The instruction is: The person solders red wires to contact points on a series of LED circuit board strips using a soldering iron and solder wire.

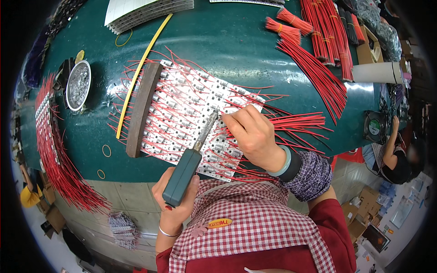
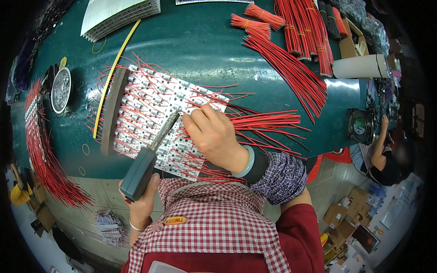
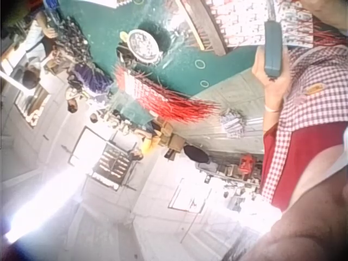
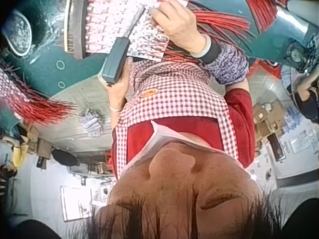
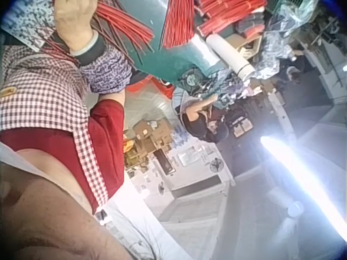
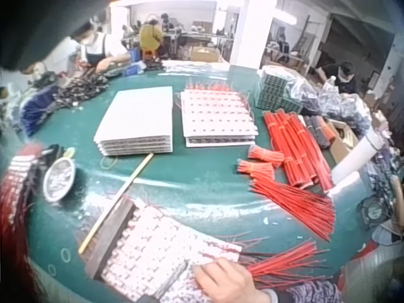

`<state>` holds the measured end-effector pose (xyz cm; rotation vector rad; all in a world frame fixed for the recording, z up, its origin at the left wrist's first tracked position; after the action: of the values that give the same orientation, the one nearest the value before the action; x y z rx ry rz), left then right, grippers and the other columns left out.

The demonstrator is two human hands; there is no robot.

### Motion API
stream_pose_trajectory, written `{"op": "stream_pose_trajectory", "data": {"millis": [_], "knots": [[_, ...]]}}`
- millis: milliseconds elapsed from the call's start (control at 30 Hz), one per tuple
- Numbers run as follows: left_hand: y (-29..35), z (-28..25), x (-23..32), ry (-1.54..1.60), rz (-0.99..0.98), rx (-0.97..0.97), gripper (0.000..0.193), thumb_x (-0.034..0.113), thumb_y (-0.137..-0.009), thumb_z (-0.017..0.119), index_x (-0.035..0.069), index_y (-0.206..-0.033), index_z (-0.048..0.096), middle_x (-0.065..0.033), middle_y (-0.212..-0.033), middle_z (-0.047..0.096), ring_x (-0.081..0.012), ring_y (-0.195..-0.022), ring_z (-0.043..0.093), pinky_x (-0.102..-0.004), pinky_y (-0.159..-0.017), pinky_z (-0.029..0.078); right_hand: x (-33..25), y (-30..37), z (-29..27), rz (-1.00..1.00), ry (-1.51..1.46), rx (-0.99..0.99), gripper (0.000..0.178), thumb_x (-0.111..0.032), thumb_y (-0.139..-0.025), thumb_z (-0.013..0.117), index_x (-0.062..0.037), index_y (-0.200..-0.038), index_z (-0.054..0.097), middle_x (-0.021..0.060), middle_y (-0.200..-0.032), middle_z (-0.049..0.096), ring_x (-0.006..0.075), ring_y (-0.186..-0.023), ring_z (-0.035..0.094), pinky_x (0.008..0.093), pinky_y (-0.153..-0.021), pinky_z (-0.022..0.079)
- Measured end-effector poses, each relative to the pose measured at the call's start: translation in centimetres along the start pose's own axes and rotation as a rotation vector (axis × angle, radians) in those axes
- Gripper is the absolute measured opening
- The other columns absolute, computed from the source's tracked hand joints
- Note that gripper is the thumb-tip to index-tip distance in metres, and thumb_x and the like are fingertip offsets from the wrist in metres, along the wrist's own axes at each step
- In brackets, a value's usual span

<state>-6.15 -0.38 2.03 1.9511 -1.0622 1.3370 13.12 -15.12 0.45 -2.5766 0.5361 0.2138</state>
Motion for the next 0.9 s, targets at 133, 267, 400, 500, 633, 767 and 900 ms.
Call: {"op": "stream_pose_trajectory", "data": {"millis": [133, 267, 400, 500, 633, 767, 900], "knots": [[-0.1, 0.0, 0.1, 0.001, 0.001, -0.026, 0.013, -0.002, -0.079, 0.076, -0.006, -0.090, 0.069, -0.0119, -0.080, 0.065, -0.0219, -0.061, 0.062, -0.0313, -0.056, 0.047, 0.0, -0.1, 0.1, -0.010, 0.016, 0.007, 0.028, -0.010, -0.074, 0.065, 0.0011, -0.100, 0.067, 0.0064, -0.086, 0.055, 0.0219, -0.081, 0.057, 0.0321, -0.060, 0.047], [-0.4, -0.1, 0.5, -0.044, 0.004, -0.055, 0.013, -0.002, -0.079, 0.076, -0.006, -0.090, 0.069, -0.0117, -0.080, 0.064, -0.0219, -0.061, 0.062, -0.0314, -0.056, 0.047, 0.0, 0.0, 0.2, -0.011, 0.035, 0.008, 0.028, -0.011, -0.074, 0.064, 0.0006, -0.100, 0.067, 0.0058, -0.085, 0.054, 0.0210, -0.080, 0.057, 0.0316, -0.059, 0.046], [0.3, 0.0, -0.2, -0.029, 0.014, -0.008, 0.014, -0.002, -0.079, 0.076, -0.006, -0.090, 0.069, -0.0127, -0.081, 0.065, -0.0227, -0.062, 0.063, -0.0315, -0.057, 0.048, -0.1, 0.0, 0.2, -0.009, 0.030, 0.008, 0.028, -0.011, -0.075, 0.064, 0.0004, -0.100, 0.067, 0.0055, -0.085, 0.053, 0.0207, -0.080, 0.056, 0.0317, -0.059, 0.045], [1.3, -0.1, -1.4, 0.058, -0.055, 0.024, 0.016, -0.002, -0.078, 0.076, -0.006, -0.091, 0.069, -0.0145, -0.083, 0.066, -0.0245, -0.063, 0.064, -0.0318, -0.058, 0.049, -0.1, 0.0, 0.2, -0.007, 0.031, 0.001, 0.027, -0.011, -0.075, 0.063, 0.0005, -0.100, 0.067, 0.0053, -0.085, 0.053, 0.0206, -0.080, 0.056, 0.0315, -0.059, 0.045], [1.5, -0.2, -1.7, 0.028, 0.004, 0.067, 0.018, -0.002, -0.076, 0.078, -0.007, -0.092, 0.069, -0.0165, -0.085, 0.068, -0.0266, -0.065, 0.066, -0.0323, -0.060, 0.051, -0.1, 0.0, 0.2, -0.013, 0.039, 0.003, 0.028, -0.011, -0.076, 0.063, 0.0006, -0.100, 0.067, 0.0054, -0.085, 0.053, 0.0206, -0.080, 0.056, 0.0313, -0.059, 0.045], [1.7, -0.2, -1.4, 0.037, -0.069, 0.052, 0.020, -0.001, -0.076, 0.078, -0.008, -0.093, 0.069, -0.0175, -0.088, 0.069, -0.0272, -0.067, 0.068, -0.0322, -0.061, 0.052, -0.1, 0.1, 0.2, -0.009, 0.038, 0.002, 0.028, -0.011, -0.076, 0.063, 0.0008, -0.100, 0.067, 0.0056, -0.085, 0.053, 0.0209, -0.080, 0.056, 0.0315, -0.059, 0.045], [1.4, 0.0, -1.2, 0.000, 0.020, 0.051, 0.021, -0.001, -0.076, 0.078, -0.008, -0.095, 0.069, -0.0179, -0.089, 0.069, -0.0274, -0.068, 0.069, -0.0321, -0.063, 0.053, -0.3, 0.0, 0.0, 0.031, -0.007, -0.015, 0.032, -0.005, -0.072, 0.068, 0.0022, -0.104, 0.069, 0.0080, -0.086, 0.061, 0.0242, -0.077, 0.060, 0.0351, -0.061, 0.050]]}}
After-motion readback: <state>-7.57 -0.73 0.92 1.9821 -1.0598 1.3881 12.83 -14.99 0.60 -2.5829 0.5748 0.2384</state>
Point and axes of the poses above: each hand's wrist, its own y-axis away from the middle knuckle, its own z-axis out of the palm, x = y × z, the point moved 1 cm from there along -y, towards the middle knuckle
